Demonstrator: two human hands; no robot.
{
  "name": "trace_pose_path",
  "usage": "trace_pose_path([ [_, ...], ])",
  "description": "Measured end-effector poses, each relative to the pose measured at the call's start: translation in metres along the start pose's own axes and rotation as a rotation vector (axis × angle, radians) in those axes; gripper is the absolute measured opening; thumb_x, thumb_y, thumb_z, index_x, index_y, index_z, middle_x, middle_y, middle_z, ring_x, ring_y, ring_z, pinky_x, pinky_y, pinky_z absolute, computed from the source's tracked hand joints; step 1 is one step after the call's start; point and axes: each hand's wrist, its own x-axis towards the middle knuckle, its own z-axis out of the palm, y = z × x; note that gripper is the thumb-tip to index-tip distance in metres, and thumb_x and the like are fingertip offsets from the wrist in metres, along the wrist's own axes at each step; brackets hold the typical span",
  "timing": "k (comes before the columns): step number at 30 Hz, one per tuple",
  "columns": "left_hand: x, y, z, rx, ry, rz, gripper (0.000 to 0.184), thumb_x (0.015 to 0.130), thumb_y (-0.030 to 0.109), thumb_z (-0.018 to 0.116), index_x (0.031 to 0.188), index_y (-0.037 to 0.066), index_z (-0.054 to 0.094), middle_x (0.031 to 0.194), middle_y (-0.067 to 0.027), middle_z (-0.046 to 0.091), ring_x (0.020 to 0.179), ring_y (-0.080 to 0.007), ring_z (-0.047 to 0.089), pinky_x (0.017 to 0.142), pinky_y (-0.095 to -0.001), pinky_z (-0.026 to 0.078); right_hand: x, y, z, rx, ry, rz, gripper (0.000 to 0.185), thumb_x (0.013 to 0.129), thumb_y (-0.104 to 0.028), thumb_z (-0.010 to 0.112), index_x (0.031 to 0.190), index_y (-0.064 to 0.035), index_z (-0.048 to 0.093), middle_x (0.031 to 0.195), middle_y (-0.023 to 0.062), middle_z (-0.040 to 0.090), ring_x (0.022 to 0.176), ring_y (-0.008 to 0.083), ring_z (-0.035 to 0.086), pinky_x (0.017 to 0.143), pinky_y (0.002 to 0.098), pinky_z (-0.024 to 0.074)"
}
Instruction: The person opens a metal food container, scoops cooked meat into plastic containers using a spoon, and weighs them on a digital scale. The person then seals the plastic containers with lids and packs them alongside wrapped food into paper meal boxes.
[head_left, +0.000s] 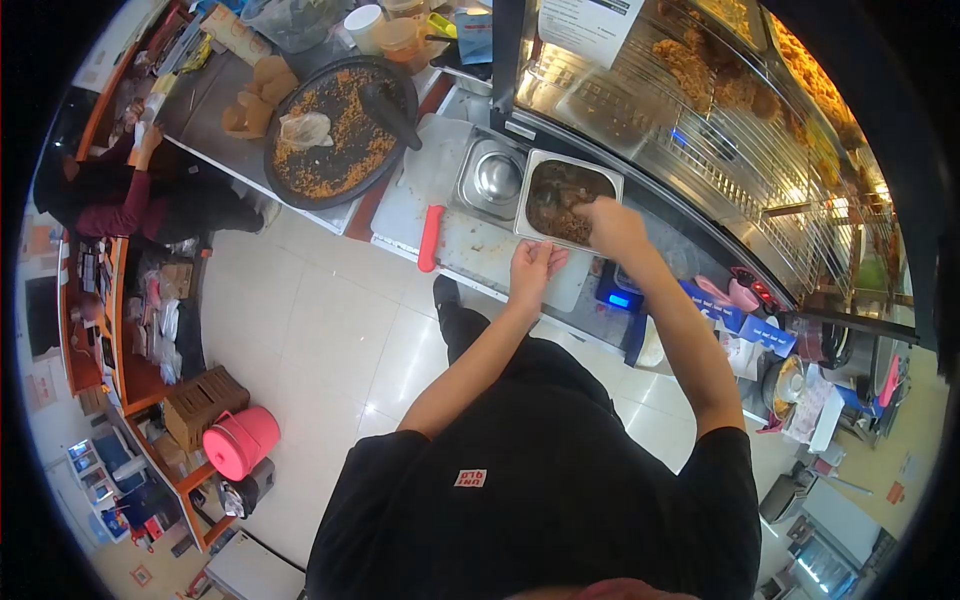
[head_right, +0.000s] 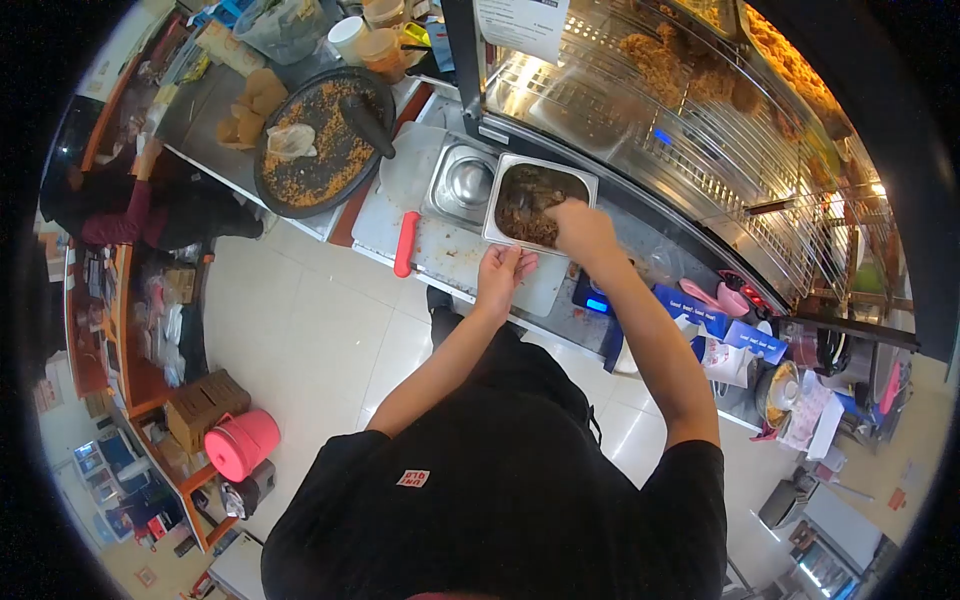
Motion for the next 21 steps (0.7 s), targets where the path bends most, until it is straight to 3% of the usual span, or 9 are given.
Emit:
trace_pose_path([
  [1, 0.001, -0.001, 0.0, -0.002, 0.001, -0.009, 0.013, 0.102, 0.016, 0.055, 0.099, 0.005, 0.049, 0.097, -0.0112, 0.065, 0.095, -0.0206, 0.068, 0.086, -0.0319, 0.058, -0.003, 0.0, 0.011, 0.059, 0.075, -0.086, 0.037, 0.078, -0.007, 0.062, 0.112, -0.0188, 0.073, 0.098, 0.0137, 0.067, 0.092, 0.0339, 0.066, 0.078, 0.0448, 0.0538],
  [4, 0.001, -0.004, -0.001, -0.014, 0.029, -0.012, 0.011, 0.102, 0.014, 0.054, 0.101, 0.004, 0.048, 0.097, -0.0112, 0.065, 0.095, -0.0211, 0.068, 0.086, -0.0324, 0.058, -0.012, 0.007, -0.013, 0.061, -0.037, -0.062, 0.041, 0.073, -0.006, 0.064, 0.111, -0.0176, 0.073, 0.103, 0.0112, 0.07, 0.097, 0.032, 0.067, 0.081, 0.0424, 0.0555],
  [7, -0.004, -0.002, -0.003, -0.013, 0.091, 0.02, 0.01, 0.101, 0.012, 0.054, 0.104, 0.004, 0.048, 0.097, -0.011, 0.064, 0.094, -0.0214, 0.068, 0.084, -0.0328, 0.058, -0.012, 0.011, -0.035, 0.05, -0.005, 0.084, 0.042, 0.073, -0.006, 0.064, 0.111, -0.0192, 0.074, 0.1, 0.01, 0.07, 0.097, 0.0308, 0.067, 0.081, 0.0417, 0.0554],
  [13, -0.002, 0.0, -0.005, -0.012, 0.116, 0.058, 0.01, 0.101, 0.011, 0.054, 0.106, 0.005, 0.047, 0.097, -0.0107, 0.064, 0.091, -0.0207, 0.068, 0.082, -0.0327, 0.058, -0.007, 0.004, 0.005, 0.109, -0.045, -0.046, 0.044, 0.072, -0.008, 0.064, 0.114, -0.0179, 0.074, 0.095, 0.0146, 0.072, 0.086, 0.033, 0.069, 0.074, 0.0436, 0.056],
  [16, 0.0, -0.002, -0.007, 0.0, 0.1, 0.059, 0.01, 0.101, 0.011, 0.053, 0.106, 0.005, 0.047, 0.098, -0.011, 0.065, 0.091, -0.0203, 0.068, 0.083, -0.0323, 0.058, -0.006, -0.001, 0.0, 0.402, -0.183, 0.08, 0.044, 0.072, -0.01, 0.065, 0.115, -0.0095, 0.073, 0.089, 0.0157, 0.073, 0.072, 0.0297, 0.069, 0.068, 0.0399, 0.0547],
  [19, 0.001, -0.003, -0.006, 0.005, 0.083, 0.066, 0.009, 0.102, 0.011, 0.053, 0.105, 0.005, 0.047, 0.098, -0.0112, 0.065, 0.09, -0.0201, 0.068, 0.083, -0.0319, 0.058, 0.006, 0.027, 0.017, 0.83, -0.303, 0.092, 0.04, 0.079, -0.008, 0.062, 0.117, -0.0014, 0.07, 0.079, 0.0102, 0.069, 0.055, 0.0183, 0.06, 0.052, 0.0323, 0.0467],
  [21, 0.001, -0.003, -0.006, 0.012, 0.079, 0.068, 0.009, 0.102, 0.011, 0.053, 0.105, 0.005, 0.047, 0.098, -0.0114, 0.065, 0.09, -0.02, 0.069, 0.083, -0.0317, 0.058, 0.01, 0.034, 0.009, 1.035, -0.403, 0.274, 0.037, 0.084, -0.005, 0.058, 0.119, 0.0008, 0.068, 0.075, 0.005, 0.064, 0.051, 0.0111, 0.049, 0.046, 0.0274, 0.0374],
])
